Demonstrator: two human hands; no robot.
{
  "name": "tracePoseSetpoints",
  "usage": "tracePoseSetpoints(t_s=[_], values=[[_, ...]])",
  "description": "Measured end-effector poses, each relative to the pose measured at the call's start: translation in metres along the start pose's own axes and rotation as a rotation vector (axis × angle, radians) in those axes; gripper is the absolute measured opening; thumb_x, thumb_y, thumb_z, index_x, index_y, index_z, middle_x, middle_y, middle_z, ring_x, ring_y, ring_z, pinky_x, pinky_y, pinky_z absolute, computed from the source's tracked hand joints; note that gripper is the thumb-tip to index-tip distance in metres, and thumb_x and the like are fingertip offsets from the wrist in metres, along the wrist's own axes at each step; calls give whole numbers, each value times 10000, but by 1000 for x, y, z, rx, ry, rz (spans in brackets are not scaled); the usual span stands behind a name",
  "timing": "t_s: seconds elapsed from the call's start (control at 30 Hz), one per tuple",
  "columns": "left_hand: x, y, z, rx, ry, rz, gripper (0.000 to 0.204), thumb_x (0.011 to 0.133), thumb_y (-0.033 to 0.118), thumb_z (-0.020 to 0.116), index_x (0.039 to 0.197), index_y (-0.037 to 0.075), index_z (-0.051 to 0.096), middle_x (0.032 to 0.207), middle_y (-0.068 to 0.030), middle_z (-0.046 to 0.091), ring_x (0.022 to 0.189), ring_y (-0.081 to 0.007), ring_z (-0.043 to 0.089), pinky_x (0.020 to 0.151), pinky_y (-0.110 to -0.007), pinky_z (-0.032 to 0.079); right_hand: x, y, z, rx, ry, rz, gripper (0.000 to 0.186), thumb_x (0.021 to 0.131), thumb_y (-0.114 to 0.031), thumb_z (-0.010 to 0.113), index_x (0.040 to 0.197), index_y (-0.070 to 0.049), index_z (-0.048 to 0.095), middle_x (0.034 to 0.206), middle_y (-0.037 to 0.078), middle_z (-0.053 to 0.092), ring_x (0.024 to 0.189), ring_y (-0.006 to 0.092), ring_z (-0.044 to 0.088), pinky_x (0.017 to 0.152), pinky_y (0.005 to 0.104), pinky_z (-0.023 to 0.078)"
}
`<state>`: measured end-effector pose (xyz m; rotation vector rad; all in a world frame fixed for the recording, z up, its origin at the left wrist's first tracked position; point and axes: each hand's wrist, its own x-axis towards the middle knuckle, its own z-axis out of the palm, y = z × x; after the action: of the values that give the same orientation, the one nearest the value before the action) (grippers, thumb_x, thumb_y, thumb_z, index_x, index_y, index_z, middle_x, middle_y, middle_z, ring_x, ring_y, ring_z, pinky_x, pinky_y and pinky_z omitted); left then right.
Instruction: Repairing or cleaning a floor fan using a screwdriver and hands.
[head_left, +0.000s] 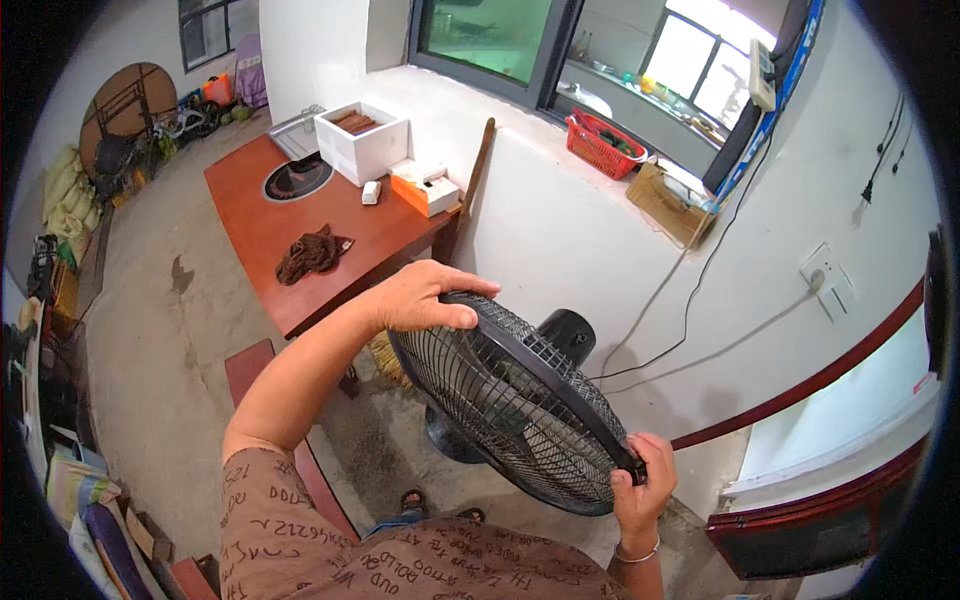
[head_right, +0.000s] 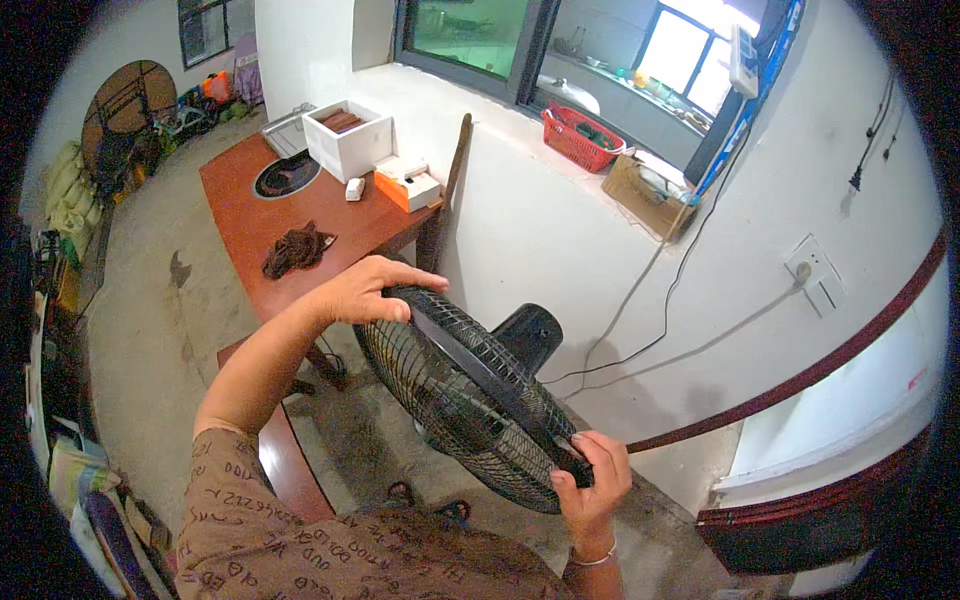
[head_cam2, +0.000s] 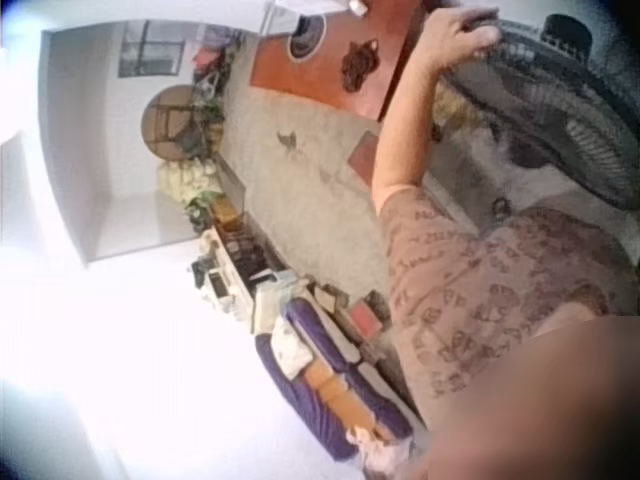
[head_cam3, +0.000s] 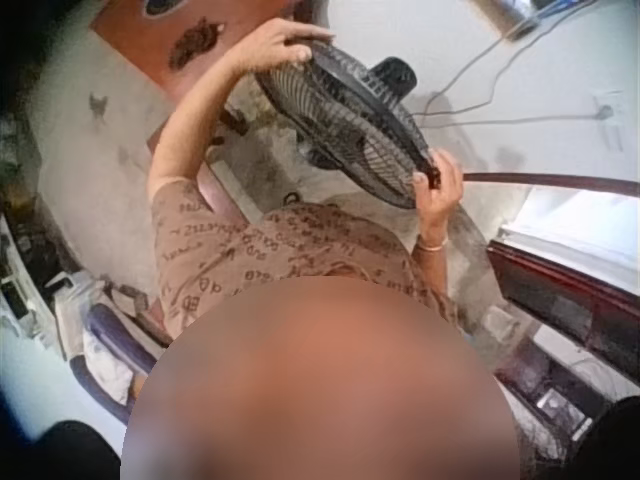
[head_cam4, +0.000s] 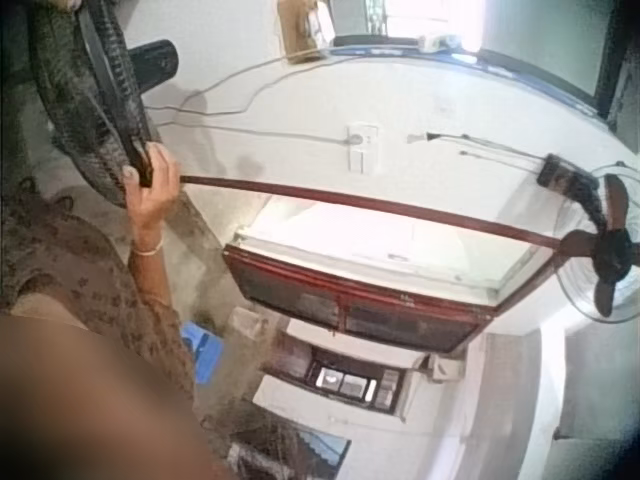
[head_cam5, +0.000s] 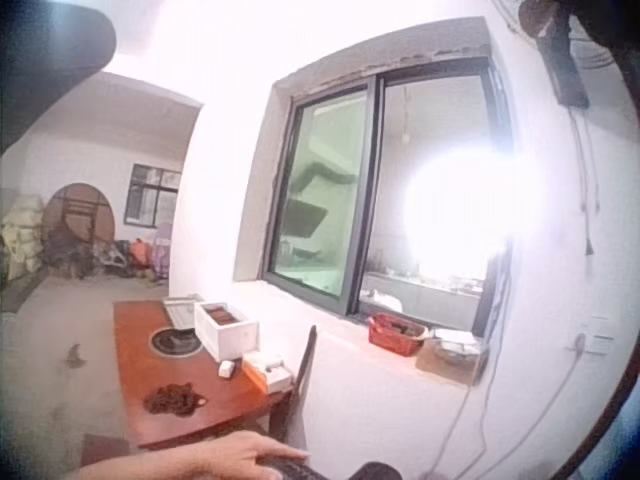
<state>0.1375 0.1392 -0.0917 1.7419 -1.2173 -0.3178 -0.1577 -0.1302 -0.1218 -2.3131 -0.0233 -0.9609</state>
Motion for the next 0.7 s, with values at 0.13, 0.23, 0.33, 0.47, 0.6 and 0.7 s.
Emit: tracePoseSetpoints(t_s=[0.13, 0.23, 0.33, 0.47, 0.6, 0.7], values=[[-1, 1, -4, -12, -13, -102, 623, 724, 503, 692, 1158, 56, 691, 1057, -150, 700, 1005, -238, 654, 912, -331, 477, 3, 5, 2, 18, 14, -10, 555, 811, -525, 698, 957, 9, 656, 956, 150, 643, 851, 304, 612, 748, 385, 496], [-5, -2, -9, -56, 5, -135, 606, 698, 448, 723, 1151, 46, 694, 1011, -152, 710, 963, -219, 662, 892, -319, 481, 7, 3, 6, 34, 22, -12, 576, 793, -554, 695, 925, 6, 666, 925, 142, 648, 838, 295, 612, 733, 380, 494], [-3, -5, -13, -74, -28, -236, 880, 619, 698, 763, 1136, -11, 682, 1068, -120, 705, 1018, -194, 644, 921, -316, 472, 4, 3, 4, 40, 18, 21, 571, 801, -554, 692, 908, 6, 670, 908, 143, 651, 816, 290, 611, 719, 375, 496], [2, -11, -7, -68, -60, -138, 757, 688, 577, 784, 1162, -2, 671, 1099, -117, 699, 1047, -180, 631, 946, -314, 461, 1, 6, 4, -6, 41, -4, 586, 813, -567, 680, 939, 5, 667, 917, 142, 655, 807, 285, 612, 707, 365, 501], [-2, -36, -22, -340, 188, 156, 657, 861, 499, 675, 1280, 1, 583, 1248, -107, 625, 1168, -172, 557, 1005, -311, 416, -6, 9, 6, -99, 118, 71, 629, 850, -617, 609, 989, -6, 660, 941, 158, 660, 831, 300, 631, 724, 383, 507], [-20, -98, -62, -299, 460, -165, 469, 936, 349, 610, 1235, -12, 612, 1191, -93, 653, 1110, -155, 579, 964, -302, 436, -18, 3, 14, -246, 181, 91, 669, 880, -620, 554, 976, 37, 629, 938, 157, 621, 842, 278, 593, 749, 371, 474]])
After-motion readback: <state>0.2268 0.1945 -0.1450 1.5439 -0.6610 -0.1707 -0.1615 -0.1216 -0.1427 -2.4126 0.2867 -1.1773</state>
